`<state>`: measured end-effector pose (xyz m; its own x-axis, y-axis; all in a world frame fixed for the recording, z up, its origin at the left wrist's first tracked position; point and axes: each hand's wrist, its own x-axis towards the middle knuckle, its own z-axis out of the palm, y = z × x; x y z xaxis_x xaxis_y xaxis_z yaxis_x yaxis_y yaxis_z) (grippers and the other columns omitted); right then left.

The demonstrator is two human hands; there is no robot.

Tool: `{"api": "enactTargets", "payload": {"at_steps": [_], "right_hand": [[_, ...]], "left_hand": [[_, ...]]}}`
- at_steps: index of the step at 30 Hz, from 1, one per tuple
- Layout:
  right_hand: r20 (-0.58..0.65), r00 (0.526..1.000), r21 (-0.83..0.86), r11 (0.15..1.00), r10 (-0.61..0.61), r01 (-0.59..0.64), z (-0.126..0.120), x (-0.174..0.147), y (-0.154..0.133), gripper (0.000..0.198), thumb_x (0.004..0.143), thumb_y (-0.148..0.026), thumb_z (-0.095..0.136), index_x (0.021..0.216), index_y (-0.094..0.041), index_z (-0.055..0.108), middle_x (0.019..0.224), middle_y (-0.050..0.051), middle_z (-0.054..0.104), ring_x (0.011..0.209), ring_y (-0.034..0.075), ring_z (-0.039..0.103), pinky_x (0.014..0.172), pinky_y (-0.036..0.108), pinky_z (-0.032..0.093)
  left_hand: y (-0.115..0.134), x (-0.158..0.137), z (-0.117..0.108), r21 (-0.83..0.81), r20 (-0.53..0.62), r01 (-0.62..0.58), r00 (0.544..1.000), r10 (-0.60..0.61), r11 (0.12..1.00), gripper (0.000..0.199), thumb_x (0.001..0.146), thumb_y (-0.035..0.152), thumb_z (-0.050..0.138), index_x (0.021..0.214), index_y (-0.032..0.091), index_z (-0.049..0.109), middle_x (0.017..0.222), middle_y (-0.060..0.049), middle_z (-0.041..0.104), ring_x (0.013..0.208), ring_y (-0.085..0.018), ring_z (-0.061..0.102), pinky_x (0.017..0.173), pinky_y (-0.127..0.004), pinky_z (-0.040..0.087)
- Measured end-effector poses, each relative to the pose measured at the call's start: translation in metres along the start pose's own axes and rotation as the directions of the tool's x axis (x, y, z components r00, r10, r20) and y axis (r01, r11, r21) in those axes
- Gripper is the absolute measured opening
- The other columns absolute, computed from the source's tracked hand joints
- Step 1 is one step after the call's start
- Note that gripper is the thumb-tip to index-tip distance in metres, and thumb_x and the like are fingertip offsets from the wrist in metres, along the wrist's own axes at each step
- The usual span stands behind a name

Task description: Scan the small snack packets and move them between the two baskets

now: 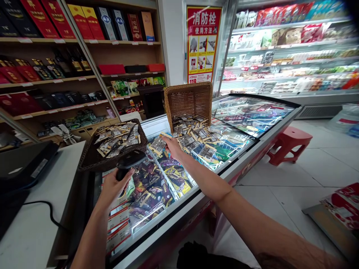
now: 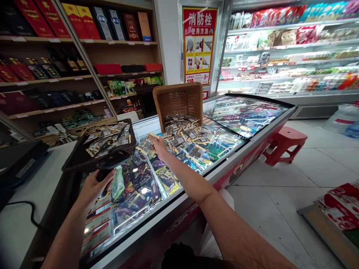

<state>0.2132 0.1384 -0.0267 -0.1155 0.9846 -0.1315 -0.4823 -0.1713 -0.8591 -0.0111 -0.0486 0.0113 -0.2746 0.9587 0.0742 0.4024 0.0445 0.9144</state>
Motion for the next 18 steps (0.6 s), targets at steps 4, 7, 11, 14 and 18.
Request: {"api": "enactTargets", "payload": {"at_steps": [4,7,11,14,18], "right_hand": [[0.018,0.999,-0.025,0.999,-0.04,0.04,-0.002,0.002,0.001,0.015,0.1,-0.03,0.085,0.098,-0.024,0.071,0.059,-0.011,0.044,0.047,0.009,0.04,0.043,0.023,0.036],[0.015,0.999,-0.022,0.999,-0.045,0.046,-0.002,-0.003,-0.002,0.013,0.101,-0.029,0.083,0.101,-0.024,0.072,0.061,-0.01,0.047,0.049,0.009,0.043,0.044,0.024,0.038],[0.003,1.0,-0.025,0.999,-0.023,0.023,0.0,-0.008,-0.007,0.015,0.099,-0.029,0.086,0.105,-0.024,0.073,0.063,-0.009,0.05,0.05,0.01,0.043,0.045,0.026,0.039],[-0.003,1.0,-0.032,0.999,-0.023,0.023,0.001,-0.01,-0.008,0.014,0.1,-0.03,0.084,0.107,-0.023,0.073,0.062,-0.009,0.048,0.05,0.01,0.042,0.045,0.026,0.039],[-0.016,0.999,-0.033,0.998,-0.047,0.046,0.003,-0.012,-0.008,0.012,0.101,-0.03,0.081,0.105,-0.022,0.073,0.061,-0.01,0.046,0.049,0.01,0.042,0.045,0.025,0.039]], "left_hand": [[-0.001,-0.001,-0.001,0.036,0.013,-0.031,0.999,0.03,0.999,0.054,0.073,0.068,0.089,0.066,0.026,0.054,0.052,0.003,0.053,0.05,-0.014,0.047,0.049,-0.027,0.039],[0.002,-0.003,-0.002,0.032,0.004,-0.023,1.0,0.023,0.999,0.056,0.072,0.069,0.089,0.067,0.025,0.055,0.052,0.003,0.053,0.05,-0.015,0.047,0.05,-0.027,0.039],[0.001,-0.004,-0.001,0.037,-0.006,-0.019,1.0,0.019,0.999,0.059,0.069,0.071,0.091,0.066,0.026,0.054,0.05,0.004,0.051,0.049,-0.014,0.045,0.048,-0.026,0.036],[-0.004,-0.001,-0.002,0.035,-0.007,-0.023,1.0,0.023,0.999,0.059,0.067,0.071,0.092,0.067,0.025,0.055,0.051,0.004,0.051,0.05,-0.014,0.045,0.049,-0.026,0.036],[-0.009,0.003,-0.003,0.051,0.013,-0.021,1.0,0.02,0.998,0.06,0.066,0.072,0.092,0.066,0.026,0.054,0.05,0.004,0.052,0.049,-0.014,0.045,0.049,-0.026,0.036]]}}
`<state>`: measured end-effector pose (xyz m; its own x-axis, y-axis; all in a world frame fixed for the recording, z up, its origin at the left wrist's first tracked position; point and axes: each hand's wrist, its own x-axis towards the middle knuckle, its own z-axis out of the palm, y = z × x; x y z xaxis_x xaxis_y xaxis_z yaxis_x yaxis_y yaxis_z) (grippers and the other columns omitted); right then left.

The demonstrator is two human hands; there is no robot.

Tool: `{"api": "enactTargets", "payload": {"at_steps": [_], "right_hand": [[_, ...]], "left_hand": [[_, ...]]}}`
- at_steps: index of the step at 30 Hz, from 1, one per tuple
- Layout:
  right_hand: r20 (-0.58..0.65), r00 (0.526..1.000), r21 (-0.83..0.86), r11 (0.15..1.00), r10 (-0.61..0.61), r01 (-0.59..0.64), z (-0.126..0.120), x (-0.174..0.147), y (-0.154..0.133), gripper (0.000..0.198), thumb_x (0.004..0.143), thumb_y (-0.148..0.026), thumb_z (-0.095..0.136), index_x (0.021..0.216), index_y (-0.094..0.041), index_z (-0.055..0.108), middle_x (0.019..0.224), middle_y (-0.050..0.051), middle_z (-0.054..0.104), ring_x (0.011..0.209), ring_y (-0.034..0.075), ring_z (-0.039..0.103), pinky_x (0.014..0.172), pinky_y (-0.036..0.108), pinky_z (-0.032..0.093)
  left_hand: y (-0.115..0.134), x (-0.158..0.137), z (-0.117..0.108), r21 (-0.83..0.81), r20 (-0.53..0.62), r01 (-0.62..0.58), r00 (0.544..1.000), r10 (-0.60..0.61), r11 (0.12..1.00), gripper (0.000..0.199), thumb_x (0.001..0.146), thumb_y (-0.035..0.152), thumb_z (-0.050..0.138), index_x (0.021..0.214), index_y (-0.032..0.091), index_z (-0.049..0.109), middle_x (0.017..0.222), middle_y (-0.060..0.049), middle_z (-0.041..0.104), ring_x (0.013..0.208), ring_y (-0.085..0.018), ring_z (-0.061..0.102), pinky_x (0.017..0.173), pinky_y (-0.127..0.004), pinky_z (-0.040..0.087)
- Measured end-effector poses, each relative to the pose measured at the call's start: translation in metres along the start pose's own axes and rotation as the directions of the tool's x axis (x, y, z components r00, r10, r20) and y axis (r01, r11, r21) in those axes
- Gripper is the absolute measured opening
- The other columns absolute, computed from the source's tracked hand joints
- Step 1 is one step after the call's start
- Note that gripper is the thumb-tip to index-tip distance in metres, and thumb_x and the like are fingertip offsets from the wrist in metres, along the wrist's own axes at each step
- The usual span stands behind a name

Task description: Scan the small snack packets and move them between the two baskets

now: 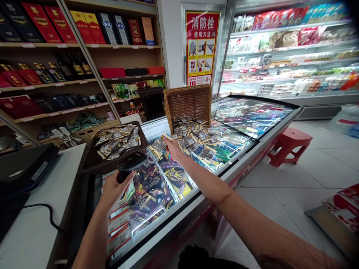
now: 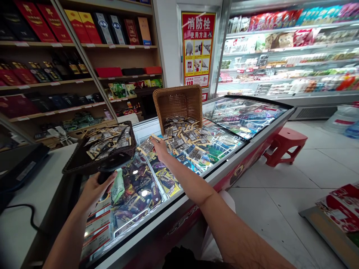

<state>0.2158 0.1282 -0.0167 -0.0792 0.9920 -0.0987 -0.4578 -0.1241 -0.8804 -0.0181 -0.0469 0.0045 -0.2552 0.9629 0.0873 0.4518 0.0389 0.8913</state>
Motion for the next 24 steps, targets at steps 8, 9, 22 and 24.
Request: {"api": "enactTargets", "payload": {"at_steps": [8,9,22,24], "right_hand": [[0.006,1.0,0.018,1.0,-0.016,0.016,0.0,-0.004,-0.003,0.008,0.101,-0.024,0.08,0.101,-0.024,0.073,0.057,-0.01,0.041,0.048,0.011,0.039,0.045,0.027,0.039],[0.008,1.0,0.016,1.0,-0.021,0.02,0.0,-0.004,-0.002,0.007,0.102,-0.024,0.08,0.103,-0.024,0.073,0.057,-0.01,0.041,0.049,0.012,0.039,0.045,0.027,0.039],[-0.002,0.999,-0.017,0.999,-0.033,0.033,-0.002,0.002,0.002,0.003,0.105,-0.022,0.074,0.107,-0.021,0.073,0.058,-0.01,0.043,0.049,0.011,0.04,0.047,0.026,0.038],[-0.009,0.999,-0.015,0.999,-0.037,0.037,-0.002,0.002,0.002,0.002,0.106,-0.022,0.073,0.107,-0.021,0.072,0.059,-0.009,0.043,0.05,0.011,0.041,0.047,0.026,0.038]], "left_hand": [[0.008,-0.004,0.006,0.014,0.004,-0.016,1.0,0.015,1.0,0.06,0.068,0.077,0.088,0.068,0.025,0.056,0.048,0.006,0.049,0.048,-0.012,0.041,0.049,-0.026,0.032],[0.009,-0.004,0.006,0.01,0.003,-0.014,1.0,0.014,1.0,0.061,0.068,0.077,0.088,0.068,0.025,0.056,0.048,0.006,0.049,0.048,-0.012,0.04,0.049,-0.026,0.031],[0.01,-0.004,0.009,0.0,-0.001,0.001,1.0,-0.001,1.0,0.064,0.064,0.08,0.088,0.069,0.024,0.059,0.049,0.005,0.05,0.048,-0.011,0.042,0.049,-0.025,0.032],[0.007,-0.003,0.008,-0.004,0.007,-0.008,1.0,0.009,1.0,0.063,0.065,0.079,0.088,0.071,0.024,0.059,0.049,0.006,0.05,0.048,-0.011,0.042,0.048,-0.025,0.032]]}}
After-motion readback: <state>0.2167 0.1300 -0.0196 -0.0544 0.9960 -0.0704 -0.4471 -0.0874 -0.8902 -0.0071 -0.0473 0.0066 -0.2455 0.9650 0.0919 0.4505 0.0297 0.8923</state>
